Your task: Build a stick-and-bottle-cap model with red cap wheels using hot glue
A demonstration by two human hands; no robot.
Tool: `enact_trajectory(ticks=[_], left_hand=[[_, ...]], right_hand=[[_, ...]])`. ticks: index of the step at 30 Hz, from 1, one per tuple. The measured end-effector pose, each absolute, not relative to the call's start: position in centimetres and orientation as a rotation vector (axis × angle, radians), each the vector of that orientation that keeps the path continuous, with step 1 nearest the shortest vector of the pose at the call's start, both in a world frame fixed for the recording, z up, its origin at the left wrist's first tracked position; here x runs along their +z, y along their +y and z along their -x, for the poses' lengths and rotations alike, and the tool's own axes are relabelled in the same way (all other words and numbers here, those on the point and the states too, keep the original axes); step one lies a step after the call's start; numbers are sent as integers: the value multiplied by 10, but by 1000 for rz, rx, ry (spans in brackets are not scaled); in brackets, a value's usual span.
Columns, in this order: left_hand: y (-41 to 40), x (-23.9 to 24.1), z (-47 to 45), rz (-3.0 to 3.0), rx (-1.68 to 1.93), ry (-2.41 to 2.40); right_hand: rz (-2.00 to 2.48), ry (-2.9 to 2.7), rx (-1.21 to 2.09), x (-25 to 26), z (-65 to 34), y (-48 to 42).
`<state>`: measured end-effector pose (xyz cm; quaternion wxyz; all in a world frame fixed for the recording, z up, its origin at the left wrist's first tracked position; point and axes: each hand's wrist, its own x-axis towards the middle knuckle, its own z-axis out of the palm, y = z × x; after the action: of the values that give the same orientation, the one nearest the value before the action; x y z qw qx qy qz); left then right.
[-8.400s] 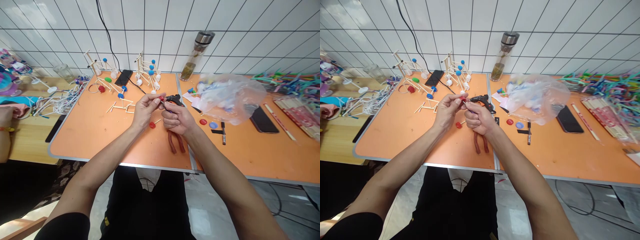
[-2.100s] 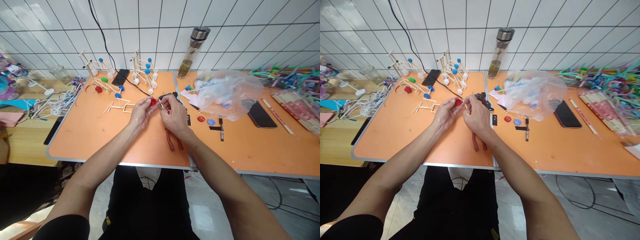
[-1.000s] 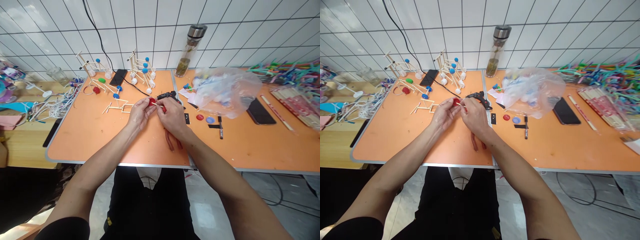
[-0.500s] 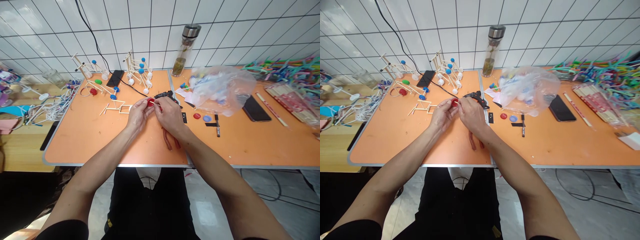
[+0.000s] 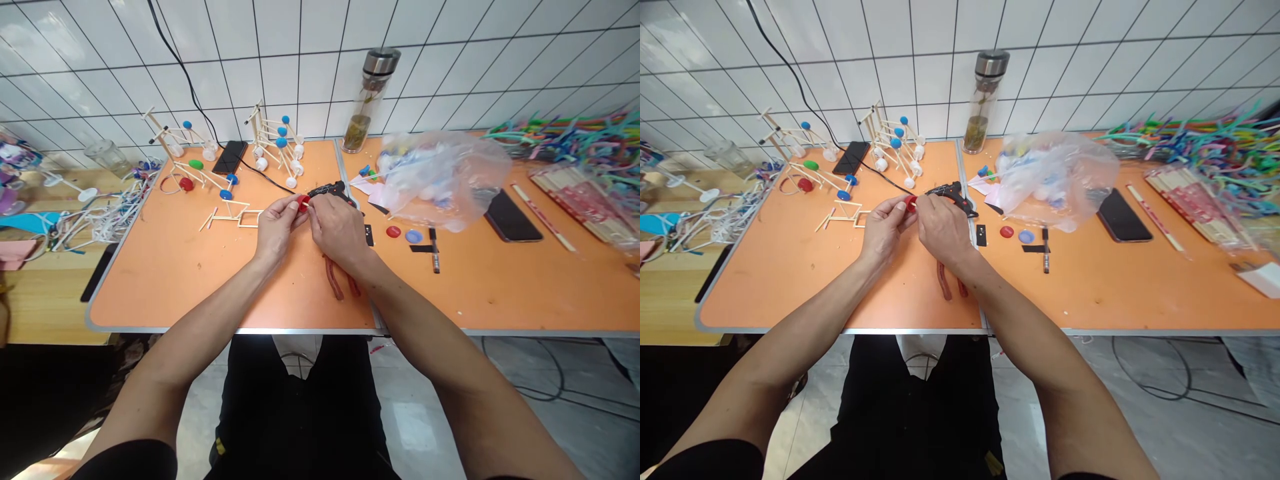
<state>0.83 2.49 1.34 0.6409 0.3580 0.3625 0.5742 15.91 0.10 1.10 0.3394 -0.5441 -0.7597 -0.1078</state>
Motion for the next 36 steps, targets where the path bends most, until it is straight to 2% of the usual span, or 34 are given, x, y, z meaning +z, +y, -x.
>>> enact_trajectory(ticks=[6,15,17,21,23,26,29,31,36], left_hand=[[23,13,-9,-904,1330,844],[16,12,-14,-1032,1412,883],[15,12,-16,-1032,1430,902],[13,12,-19,-975,1449,889],[12,13,-19,-947,1451,893],[12,12,-17,-982,1450,907],[11,11,-15,-1057,1446,935],[11,12,-15,-1084,1453,951],[13,15,-17,-1057,1442,921]], right_hand=[[1427,-1938,-139,13,-159,0],[1421,-1512,497,21,-152,8],[1434,-1535,458,20,-150,7],[1415,-1791,51,16,-148,1],[1397,-1851,-21,16,-148,0],[1391,-1739,150,20,-148,3],[1385,-1499,628,26,-148,8],[1363,-1395,828,29,-147,10],[1404,-1446,549,30,-149,11]])
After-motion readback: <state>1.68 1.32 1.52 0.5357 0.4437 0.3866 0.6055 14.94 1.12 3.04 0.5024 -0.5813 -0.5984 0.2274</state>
